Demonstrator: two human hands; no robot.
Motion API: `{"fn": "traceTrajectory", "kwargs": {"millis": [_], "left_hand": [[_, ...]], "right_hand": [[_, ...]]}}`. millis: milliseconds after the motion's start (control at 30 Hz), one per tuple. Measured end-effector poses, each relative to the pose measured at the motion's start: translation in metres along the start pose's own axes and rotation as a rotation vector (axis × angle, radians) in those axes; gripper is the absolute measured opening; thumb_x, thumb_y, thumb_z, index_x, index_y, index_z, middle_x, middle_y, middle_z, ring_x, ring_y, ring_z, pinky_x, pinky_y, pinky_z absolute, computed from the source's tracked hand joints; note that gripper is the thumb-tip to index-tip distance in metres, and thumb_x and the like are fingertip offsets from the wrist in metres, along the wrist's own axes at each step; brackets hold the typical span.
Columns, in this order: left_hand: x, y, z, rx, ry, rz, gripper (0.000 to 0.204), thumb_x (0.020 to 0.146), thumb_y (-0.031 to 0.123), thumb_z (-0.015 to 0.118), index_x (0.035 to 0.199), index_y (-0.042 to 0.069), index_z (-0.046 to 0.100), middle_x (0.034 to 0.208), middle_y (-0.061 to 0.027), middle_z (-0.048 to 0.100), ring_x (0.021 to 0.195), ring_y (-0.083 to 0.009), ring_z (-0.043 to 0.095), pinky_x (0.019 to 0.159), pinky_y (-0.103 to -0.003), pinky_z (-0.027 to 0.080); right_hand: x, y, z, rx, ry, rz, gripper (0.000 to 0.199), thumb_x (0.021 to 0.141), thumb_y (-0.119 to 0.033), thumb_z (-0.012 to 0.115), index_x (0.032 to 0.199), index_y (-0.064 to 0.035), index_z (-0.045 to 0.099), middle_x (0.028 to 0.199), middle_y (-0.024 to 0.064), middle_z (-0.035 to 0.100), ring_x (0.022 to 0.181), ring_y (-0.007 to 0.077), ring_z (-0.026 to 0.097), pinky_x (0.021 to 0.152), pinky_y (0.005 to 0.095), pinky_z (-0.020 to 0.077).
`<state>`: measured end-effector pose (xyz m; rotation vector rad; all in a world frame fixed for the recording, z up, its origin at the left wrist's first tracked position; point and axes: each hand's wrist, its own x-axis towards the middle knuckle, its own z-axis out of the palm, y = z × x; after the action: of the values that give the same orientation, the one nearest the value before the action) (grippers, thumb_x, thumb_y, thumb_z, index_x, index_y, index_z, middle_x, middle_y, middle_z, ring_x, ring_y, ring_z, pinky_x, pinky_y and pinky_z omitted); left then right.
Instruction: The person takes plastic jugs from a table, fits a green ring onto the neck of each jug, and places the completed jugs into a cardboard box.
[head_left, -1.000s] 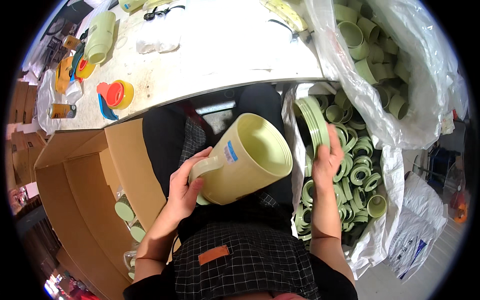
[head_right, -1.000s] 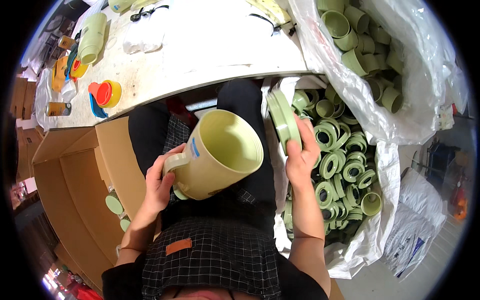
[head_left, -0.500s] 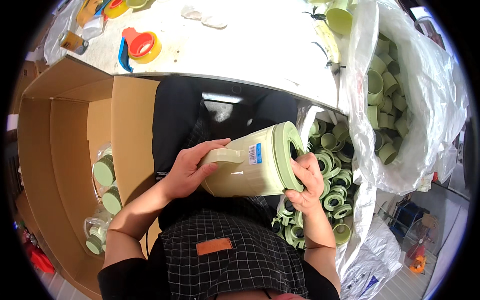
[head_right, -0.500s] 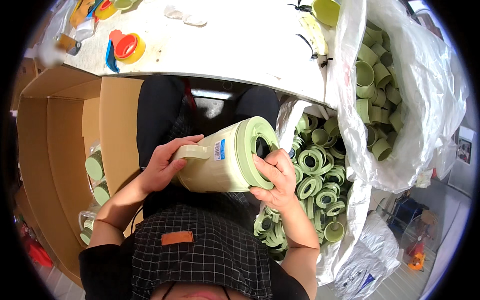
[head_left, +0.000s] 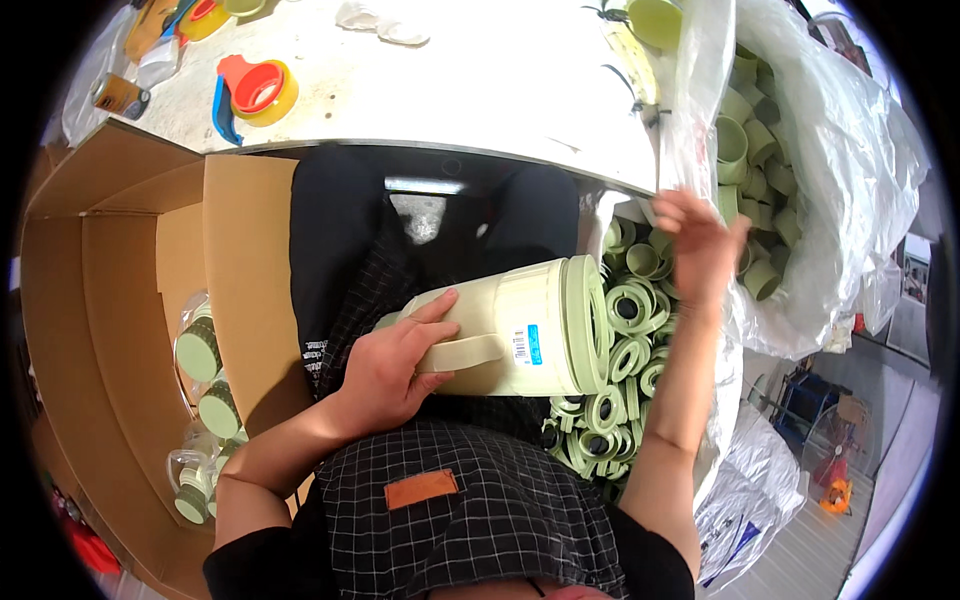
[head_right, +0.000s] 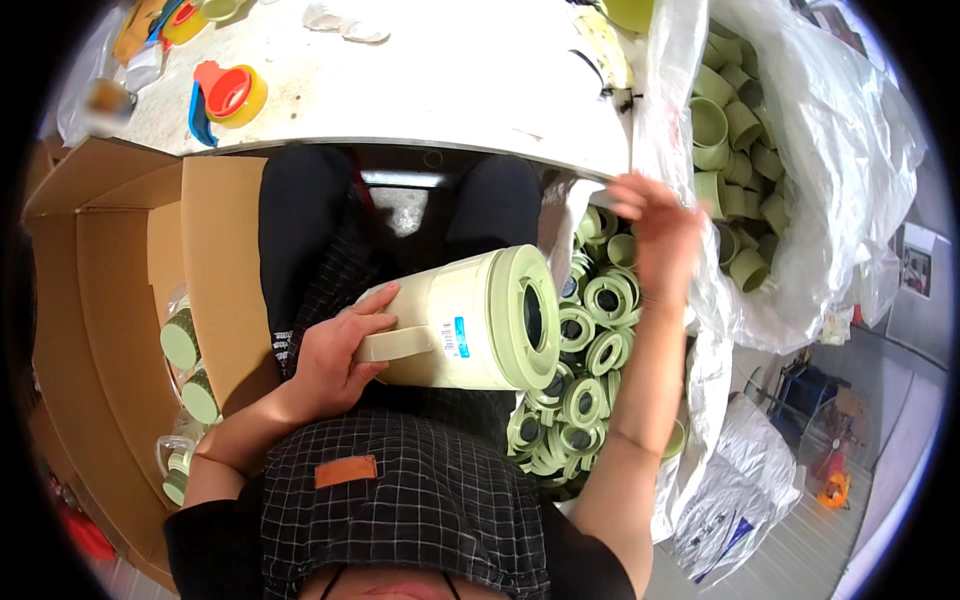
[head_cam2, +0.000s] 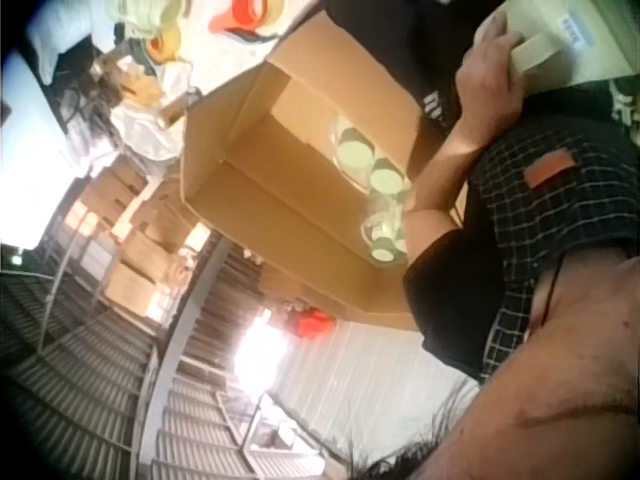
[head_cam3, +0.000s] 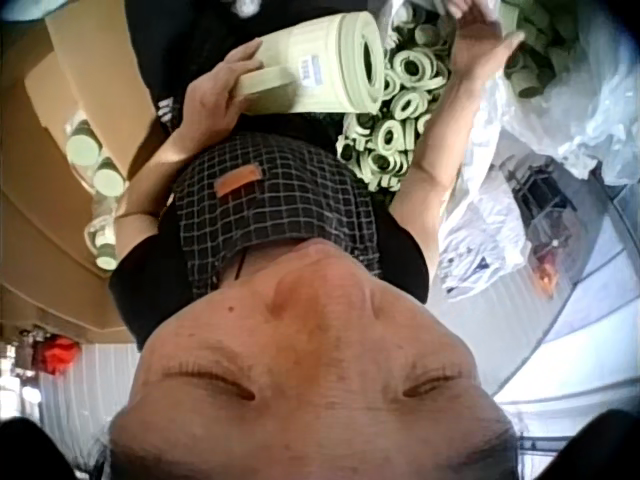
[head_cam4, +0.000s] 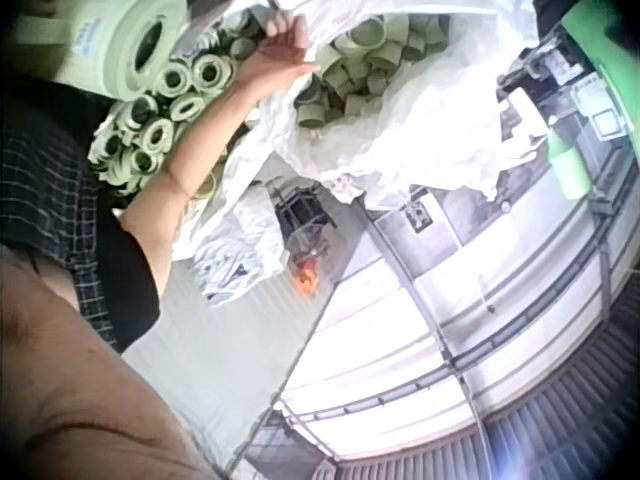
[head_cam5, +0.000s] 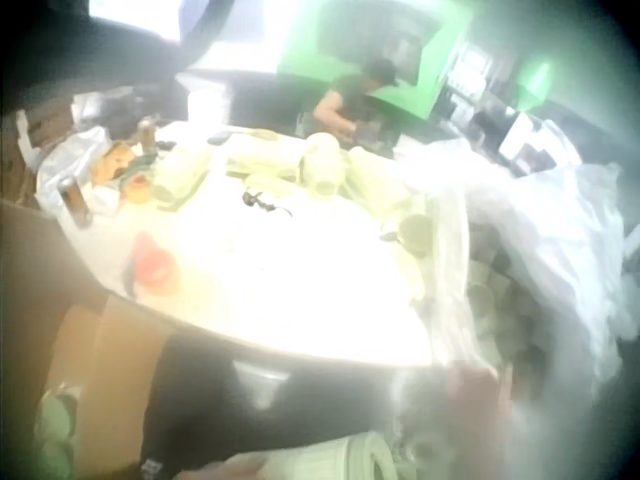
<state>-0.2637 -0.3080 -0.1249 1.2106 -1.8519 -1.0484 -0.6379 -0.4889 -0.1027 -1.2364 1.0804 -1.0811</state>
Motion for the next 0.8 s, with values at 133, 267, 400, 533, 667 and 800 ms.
{"fn": "traceTrajectory", "kwargs": {"millis": [133,267,400,533,667,800], "left_hand": [[-0.003,0.006,-0.001,0.067,-0.051,-0.041,0.048,0.071,0.004,0.077,0.114,0.003,0.057,0.142,-0.0221,0.053,0.106,-0.0386,0.066,0.083,-0.039,0.056],[0.004,0.006,-0.006,0.003,-0.042,-0.053,0.049,0.073,0.011,0.079,0.116,0.003,0.056,0.142,-0.022,0.053,0.105,-0.039,0.066,0.084,-0.039,0.055],[0.057,0.044,-0.041,-0.098,-0.09,0.294,0.056,0.074,0.039,0.077,0.12,0.008,0.067,0.127,-0.0104,0.065,0.096,-0.0279,0.066,0.079,-0.037,0.051],[0.145,0.051,-0.062,0.067,0.034,0.658,0.019,0.085,0.016,0.073,0.104,0.011,0.073,0.102,-0.0061,0.071,0.081,-0.0244,0.065,0.074,-0.036,0.05],[0.302,-0.073,-0.002,0.088,0.181,0.323,0.012,0.081,0.007,0.072,0.091,0.003,0.067,0.086,-0.012,0.065,0.082,-0.0317,0.06,0.077,-0.04,0.049],[0.337,-0.146,0.023,0.277,0.09,-0.166,0.015,0.085,0.017,0.071,0.088,0.002,0.07,0.092,-0.0151,0.066,0.098,-0.0342,0.062,0.084,-0.042,0.049]], "right_hand": [[-0.018,0.047,0.094,-0.153,-0.48,0.375,0.091,0.098,-0.071,0.023,0.115,0.0066,0.066,0.11,0.0199,0.071,0.099,0.0268,0.067,0.093,0.0355,0.05],[-0.017,0.018,0.087,-0.221,-0.473,0.412,0.083,0.101,-0.065,0.028,0.118,0.0074,0.065,0.11,0.0193,0.071,0.099,0.0262,0.069,0.092,0.0356,0.0519],[-0.051,0.028,0.084,-0.311,-0.387,0.215,0.066,0.105,-0.054,0.034,0.132,0.0031,0.051,0.111,0.0135,0.065,0.105,0.023,0.062,0.095,0.0346,0.0467],[-0.043,0.023,0.093,-0.33,-0.362,0.099,0.063,0.103,-0.054,0.038,0.131,0.0007,0.053,0.111,0.0158,0.064,0.106,0.0287,0.062,0.095,0.0376,0.0468],[-0.027,0.028,0.091,-0.385,-0.377,-0.016,0.059,0.102,-0.051,0.04,0.129,-0.0008,0.055,0.11,0.018,0.064,0.106,0.0368,0.063,0.093,0.0405,0.0482],[-0.017,0.037,0.084,-0.381,-0.372,0.031,0.041,0.098,-0.028,0.053,0.128,-0.0014,0.056,0.111,0.0163,0.064,0.104,0.0366,0.063,0.091,0.0401,0.0498]]}}
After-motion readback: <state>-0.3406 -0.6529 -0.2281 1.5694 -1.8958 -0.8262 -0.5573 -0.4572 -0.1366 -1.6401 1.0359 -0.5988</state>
